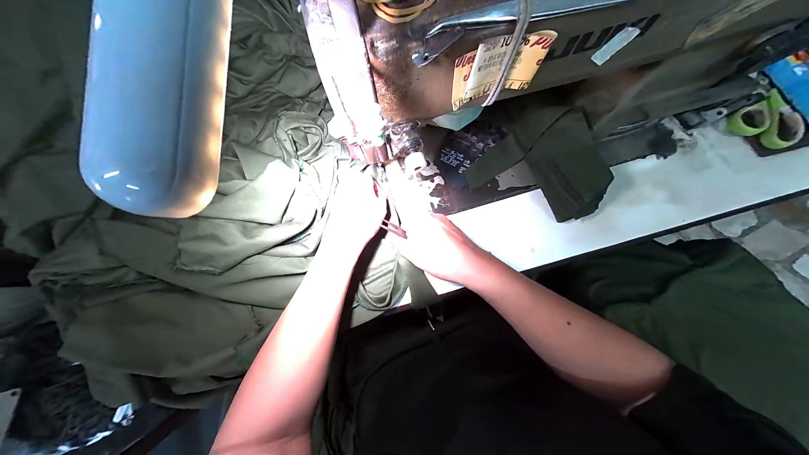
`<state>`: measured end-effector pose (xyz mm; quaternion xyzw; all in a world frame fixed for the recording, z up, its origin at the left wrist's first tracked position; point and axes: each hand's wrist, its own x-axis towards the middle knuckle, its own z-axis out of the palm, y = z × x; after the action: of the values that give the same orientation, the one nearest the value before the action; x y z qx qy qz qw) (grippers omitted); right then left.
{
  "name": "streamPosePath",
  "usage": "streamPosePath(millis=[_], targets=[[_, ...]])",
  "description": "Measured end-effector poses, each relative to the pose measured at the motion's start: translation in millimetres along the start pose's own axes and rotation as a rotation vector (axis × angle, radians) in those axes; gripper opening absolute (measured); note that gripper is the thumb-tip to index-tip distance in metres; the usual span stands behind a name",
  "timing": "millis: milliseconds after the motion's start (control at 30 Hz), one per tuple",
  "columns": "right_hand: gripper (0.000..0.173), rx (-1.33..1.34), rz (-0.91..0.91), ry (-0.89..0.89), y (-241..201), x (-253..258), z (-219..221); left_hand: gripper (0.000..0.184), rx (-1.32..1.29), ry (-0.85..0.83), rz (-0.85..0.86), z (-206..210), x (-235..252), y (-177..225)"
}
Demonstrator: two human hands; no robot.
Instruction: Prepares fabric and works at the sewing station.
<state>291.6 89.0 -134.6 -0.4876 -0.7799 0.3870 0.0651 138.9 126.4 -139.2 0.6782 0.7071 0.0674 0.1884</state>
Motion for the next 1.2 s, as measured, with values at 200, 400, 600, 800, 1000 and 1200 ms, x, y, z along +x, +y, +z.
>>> streamPosePath(millis=[200, 400, 600, 800, 1000, 1200], targets=[[0.040, -0.377, -0.038, -0.055, 7, 5, -7, 0.033, -0.055, -0.068, -0.094, -9, 7, 0], [0.047, -0.446, -0.351, -0.189, 22, 21, -28, 0.029, -0.100, 0.015, -0.116, -4, 2, 4], [0.057, -0.522, -0.397, -0.138, 33, 26, -22, 0.025, -0.063, 0.318, 0.172, 33, -18, -15], [0.042, -0.436, -0.310, -0.104, 33, 36, -19, 0.032, 0.034, 0.463, 0.440, 45, -9, -41], [0.052, -0.435, -0.208, -0.076, 27, 38, -17, 0.031, 0.066, 0.459, 0.447, 40, 7, -46], [0.045, -0.412, -0.197, -0.036, 28, 37, -14, 0.032, 0.076, 0.482, 0.457, 41, 9, -47]])
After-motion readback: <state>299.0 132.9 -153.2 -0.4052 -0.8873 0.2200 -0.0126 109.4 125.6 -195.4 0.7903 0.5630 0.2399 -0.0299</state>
